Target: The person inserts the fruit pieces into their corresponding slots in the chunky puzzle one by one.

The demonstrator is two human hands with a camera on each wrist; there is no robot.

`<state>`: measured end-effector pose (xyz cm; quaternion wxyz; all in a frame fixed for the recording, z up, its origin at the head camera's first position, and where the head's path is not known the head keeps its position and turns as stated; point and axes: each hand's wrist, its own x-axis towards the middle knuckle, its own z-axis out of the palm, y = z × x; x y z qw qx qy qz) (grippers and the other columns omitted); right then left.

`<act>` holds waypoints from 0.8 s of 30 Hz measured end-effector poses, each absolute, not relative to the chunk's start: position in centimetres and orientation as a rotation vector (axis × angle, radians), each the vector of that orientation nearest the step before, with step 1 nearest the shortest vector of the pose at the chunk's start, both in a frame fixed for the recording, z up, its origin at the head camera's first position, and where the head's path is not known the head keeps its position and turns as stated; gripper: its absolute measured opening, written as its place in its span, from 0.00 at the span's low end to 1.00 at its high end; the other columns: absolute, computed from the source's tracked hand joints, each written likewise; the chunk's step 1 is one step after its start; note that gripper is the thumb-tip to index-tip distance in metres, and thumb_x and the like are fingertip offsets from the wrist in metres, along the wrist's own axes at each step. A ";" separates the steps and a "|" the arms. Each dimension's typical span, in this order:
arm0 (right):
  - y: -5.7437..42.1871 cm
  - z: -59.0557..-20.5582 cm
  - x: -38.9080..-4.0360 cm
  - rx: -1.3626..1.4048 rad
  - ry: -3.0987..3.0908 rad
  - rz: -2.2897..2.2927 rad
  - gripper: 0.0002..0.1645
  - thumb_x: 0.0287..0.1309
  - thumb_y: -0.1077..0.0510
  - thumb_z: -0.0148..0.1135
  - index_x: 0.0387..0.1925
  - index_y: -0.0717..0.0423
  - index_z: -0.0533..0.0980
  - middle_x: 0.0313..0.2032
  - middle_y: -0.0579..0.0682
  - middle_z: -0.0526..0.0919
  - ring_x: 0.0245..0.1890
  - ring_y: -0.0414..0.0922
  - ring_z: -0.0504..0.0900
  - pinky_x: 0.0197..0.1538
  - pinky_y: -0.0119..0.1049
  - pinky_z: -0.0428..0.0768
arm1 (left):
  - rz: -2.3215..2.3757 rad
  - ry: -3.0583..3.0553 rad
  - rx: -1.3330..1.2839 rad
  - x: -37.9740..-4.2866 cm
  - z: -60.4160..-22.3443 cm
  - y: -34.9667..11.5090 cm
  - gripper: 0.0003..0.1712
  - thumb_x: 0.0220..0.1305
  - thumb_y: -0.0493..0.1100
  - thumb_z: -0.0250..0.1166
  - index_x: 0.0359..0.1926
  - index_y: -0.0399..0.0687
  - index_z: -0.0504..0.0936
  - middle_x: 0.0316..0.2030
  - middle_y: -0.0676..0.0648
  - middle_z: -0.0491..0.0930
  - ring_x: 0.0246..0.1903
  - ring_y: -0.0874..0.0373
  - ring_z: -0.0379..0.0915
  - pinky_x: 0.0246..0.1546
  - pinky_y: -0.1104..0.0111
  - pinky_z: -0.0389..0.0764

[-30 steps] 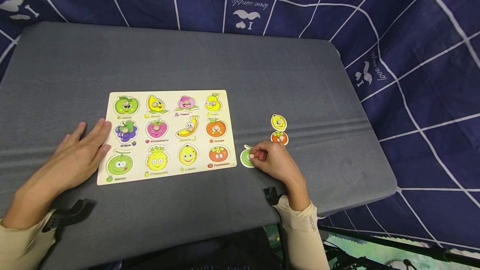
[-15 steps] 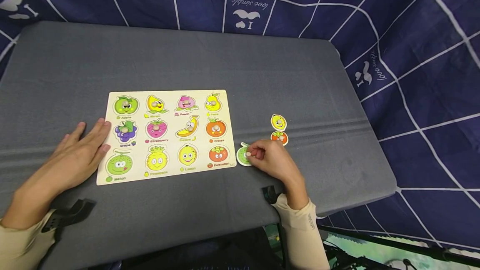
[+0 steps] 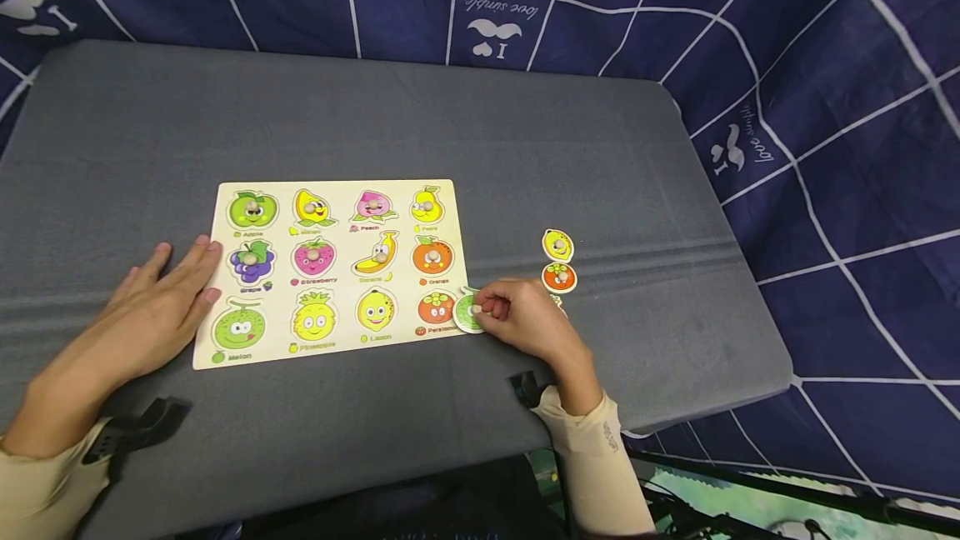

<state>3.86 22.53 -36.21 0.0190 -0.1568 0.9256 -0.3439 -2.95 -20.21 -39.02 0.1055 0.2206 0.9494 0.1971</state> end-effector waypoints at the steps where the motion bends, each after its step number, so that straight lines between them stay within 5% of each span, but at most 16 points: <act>1: 22.4 -36.3 3.8 -0.500 2.876 -1.071 0.05 0.44 0.62 0.70 0.26 0.53 0.80 0.19 0.39 0.74 0.20 0.33 0.72 0.23 0.26 0.71 | 0.579 2.798 0.650 -3.0 -39.0 -20.2 0.32 0.72 0.45 0.41 0.71 0.44 0.40 0.70 0.40 0.39 0.65 0.32 0.24 0.58 0.39 0.30; 24: 19.9 -36.4 2.6 -0.712 2.904 -1.039 0.03 0.46 0.60 0.68 0.26 0.52 0.80 0.18 0.37 0.72 0.18 0.34 0.71 0.23 0.25 0.70 | 0.576 2.792 0.655 -3.0 -39.1 -20.2 0.33 0.72 0.46 0.42 0.71 0.45 0.40 0.70 0.40 0.38 0.65 0.32 0.24 0.58 0.38 0.29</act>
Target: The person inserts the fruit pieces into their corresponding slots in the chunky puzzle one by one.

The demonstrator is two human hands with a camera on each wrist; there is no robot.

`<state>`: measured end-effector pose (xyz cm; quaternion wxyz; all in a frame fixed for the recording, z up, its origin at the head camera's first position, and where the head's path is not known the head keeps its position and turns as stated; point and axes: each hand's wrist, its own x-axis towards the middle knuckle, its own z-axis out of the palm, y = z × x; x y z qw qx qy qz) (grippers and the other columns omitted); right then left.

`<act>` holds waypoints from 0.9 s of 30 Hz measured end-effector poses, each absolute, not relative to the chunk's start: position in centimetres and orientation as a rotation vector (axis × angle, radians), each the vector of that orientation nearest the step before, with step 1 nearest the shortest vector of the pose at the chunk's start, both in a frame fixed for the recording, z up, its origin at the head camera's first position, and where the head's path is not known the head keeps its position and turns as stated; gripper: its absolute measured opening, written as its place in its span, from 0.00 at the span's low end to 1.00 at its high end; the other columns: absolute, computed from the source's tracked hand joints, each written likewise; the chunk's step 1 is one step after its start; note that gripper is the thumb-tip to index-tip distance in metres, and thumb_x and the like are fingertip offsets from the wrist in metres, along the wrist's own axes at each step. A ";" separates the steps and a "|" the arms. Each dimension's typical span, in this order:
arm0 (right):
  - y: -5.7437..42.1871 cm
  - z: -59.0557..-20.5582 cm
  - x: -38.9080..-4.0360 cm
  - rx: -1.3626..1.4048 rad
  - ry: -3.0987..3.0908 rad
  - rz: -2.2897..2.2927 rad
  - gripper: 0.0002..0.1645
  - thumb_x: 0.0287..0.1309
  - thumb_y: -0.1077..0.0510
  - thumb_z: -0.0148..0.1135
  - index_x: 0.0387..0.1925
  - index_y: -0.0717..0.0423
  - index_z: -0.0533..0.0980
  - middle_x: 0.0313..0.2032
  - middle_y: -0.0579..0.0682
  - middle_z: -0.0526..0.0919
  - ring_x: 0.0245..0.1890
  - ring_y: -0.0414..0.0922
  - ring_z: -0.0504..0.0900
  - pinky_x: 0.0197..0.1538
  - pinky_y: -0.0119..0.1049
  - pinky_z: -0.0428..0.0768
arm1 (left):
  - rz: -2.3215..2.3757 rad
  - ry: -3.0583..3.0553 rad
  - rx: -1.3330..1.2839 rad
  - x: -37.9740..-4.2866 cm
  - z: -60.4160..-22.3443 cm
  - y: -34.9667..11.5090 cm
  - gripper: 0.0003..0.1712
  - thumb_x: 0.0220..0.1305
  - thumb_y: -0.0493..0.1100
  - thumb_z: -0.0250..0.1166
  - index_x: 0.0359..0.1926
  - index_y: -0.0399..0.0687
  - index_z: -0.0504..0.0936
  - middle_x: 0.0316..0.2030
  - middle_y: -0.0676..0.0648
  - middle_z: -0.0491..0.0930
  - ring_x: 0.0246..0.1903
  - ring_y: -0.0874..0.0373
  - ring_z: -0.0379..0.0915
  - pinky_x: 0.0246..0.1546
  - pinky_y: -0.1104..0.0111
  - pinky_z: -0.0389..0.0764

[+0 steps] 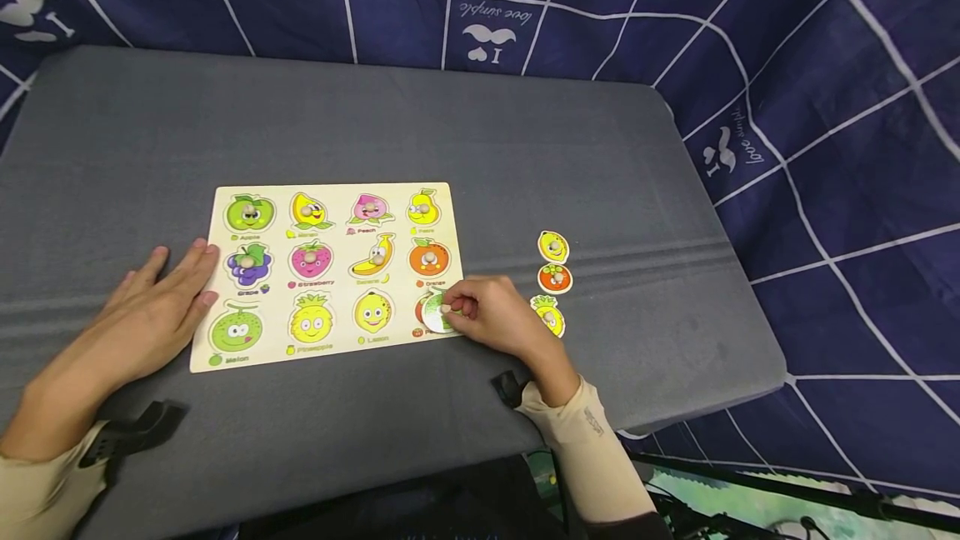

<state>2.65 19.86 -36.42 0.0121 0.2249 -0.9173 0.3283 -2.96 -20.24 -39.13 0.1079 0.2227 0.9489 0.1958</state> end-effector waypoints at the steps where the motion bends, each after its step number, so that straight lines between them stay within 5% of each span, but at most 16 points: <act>1: 19.7 -36.4 2.6 0.705 -2.860 1.029 0.03 0.47 0.60 0.68 0.26 0.52 0.80 0.19 0.37 0.72 0.19 0.34 0.71 0.23 0.25 0.70 | 0.576 2.792 0.656 -3.0 -39.1 -20.2 0.33 0.72 0.46 0.42 0.71 0.45 0.40 0.70 0.40 0.38 0.65 0.32 0.24 0.58 0.38 0.29; 27: 15.8 -36.6 1.3 0.857 -2.781 1.040 0.02 0.47 0.61 0.66 0.27 0.54 0.80 0.20 0.39 0.74 0.20 0.33 0.72 0.25 0.21 0.69 | 0.565 2.784 0.630 -2.9 -39.1 -20.1 0.33 0.72 0.46 0.41 0.71 0.44 0.40 0.70 0.39 0.38 0.65 0.31 0.24 0.57 0.37 0.31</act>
